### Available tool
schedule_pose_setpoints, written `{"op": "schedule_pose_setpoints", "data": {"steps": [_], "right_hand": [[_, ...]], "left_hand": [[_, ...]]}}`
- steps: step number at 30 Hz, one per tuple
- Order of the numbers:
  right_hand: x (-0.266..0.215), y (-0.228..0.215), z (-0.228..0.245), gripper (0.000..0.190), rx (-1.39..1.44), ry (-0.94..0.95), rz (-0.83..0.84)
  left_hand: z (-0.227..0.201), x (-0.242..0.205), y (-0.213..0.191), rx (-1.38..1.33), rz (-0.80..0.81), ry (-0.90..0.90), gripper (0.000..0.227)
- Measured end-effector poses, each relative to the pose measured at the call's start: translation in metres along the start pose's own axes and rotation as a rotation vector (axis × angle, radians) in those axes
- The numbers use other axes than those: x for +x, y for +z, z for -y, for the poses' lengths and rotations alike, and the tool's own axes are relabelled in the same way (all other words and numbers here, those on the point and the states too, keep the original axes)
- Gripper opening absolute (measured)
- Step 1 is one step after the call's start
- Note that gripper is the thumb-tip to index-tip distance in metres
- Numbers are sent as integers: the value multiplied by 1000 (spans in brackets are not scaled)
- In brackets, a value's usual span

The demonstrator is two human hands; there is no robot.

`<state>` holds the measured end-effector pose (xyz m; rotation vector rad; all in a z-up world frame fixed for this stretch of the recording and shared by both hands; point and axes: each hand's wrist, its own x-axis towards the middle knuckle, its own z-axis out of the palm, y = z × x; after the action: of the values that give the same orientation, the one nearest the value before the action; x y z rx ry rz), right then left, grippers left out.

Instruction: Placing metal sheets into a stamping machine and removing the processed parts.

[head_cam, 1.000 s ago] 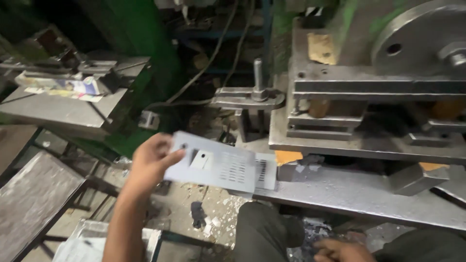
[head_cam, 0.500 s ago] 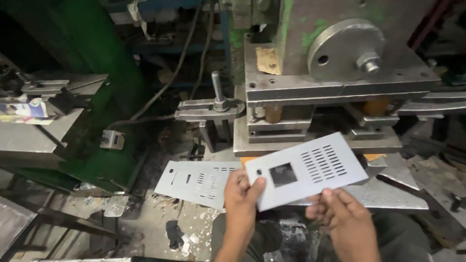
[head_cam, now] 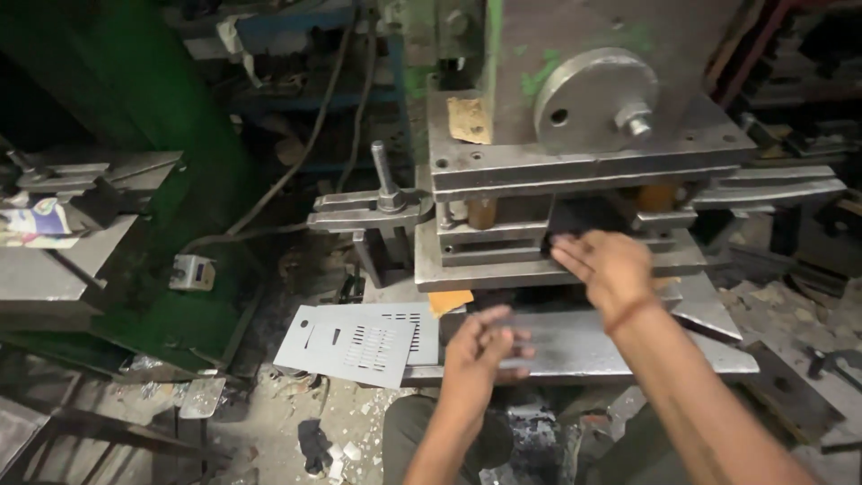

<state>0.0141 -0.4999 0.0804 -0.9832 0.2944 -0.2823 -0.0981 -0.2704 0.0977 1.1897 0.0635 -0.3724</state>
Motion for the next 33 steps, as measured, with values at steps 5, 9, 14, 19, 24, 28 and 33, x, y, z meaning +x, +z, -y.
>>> {"op": "schedule_pose_setpoints", "data": {"steps": [5,9,14,19,24,28,33], "right_hand": [[15,35,5,35,11,113,-319],[-4,56,24,28,-16,119,-403],[-1,63,24,27,-82,153,-540],[-1,71,19,25,-118,175,-522],[0,66,19,21,-155,167,-494],[5,58,17,25,-155,204,-425],[-6,59,29,25,-108,249,-339]], "left_hand": [[68,-21,-23,-151,10,-158,41],[122,-22,-50,-120,22,-168,41],[145,-28,-69,-160,-16,-188,42],[158,-30,-76,-141,-22,-185,41],[163,-31,-67,-127,-22,-226,42],[177,-27,-70,-150,62,-226,43],[165,-35,-63,-169,-16,-267,40]]}}
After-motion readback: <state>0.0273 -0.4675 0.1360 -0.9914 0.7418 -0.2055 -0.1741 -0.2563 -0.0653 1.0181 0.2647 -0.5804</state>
